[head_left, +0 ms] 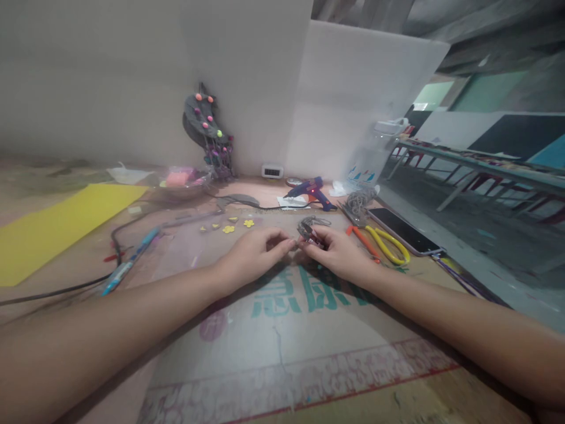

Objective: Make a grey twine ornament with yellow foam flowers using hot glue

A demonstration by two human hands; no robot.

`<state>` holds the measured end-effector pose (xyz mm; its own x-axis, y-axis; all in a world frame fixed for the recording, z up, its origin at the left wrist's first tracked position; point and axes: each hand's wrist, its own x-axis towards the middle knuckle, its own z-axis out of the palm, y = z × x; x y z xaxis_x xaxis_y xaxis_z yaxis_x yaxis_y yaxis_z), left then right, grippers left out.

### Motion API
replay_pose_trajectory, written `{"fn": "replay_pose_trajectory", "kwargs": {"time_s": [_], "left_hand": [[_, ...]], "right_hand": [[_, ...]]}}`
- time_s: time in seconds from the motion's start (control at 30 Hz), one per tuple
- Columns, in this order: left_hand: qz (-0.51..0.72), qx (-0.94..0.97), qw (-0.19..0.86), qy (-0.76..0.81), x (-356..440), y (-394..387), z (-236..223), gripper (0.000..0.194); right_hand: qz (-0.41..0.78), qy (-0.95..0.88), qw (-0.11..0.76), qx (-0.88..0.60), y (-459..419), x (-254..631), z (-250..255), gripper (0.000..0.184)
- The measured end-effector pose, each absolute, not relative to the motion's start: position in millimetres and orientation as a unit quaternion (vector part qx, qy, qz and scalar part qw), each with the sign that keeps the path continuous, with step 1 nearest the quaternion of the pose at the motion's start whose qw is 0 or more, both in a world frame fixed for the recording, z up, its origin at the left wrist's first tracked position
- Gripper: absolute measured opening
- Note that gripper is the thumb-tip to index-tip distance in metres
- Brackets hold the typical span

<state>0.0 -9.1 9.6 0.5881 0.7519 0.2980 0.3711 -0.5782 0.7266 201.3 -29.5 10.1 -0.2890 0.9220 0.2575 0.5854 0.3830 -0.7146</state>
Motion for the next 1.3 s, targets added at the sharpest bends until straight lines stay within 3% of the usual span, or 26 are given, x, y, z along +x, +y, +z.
{"fn": "replay_pose_trajectory", "kwargs": {"time_s": [1.3], "left_hand": [[0.290,0.844,0.308,0.331,0.1,-7.7,8.2,0.023]], "right_hand": [[0.218,-0.804,0.282,-0.476,-32.3,200.7,11.6,0.025]]}}
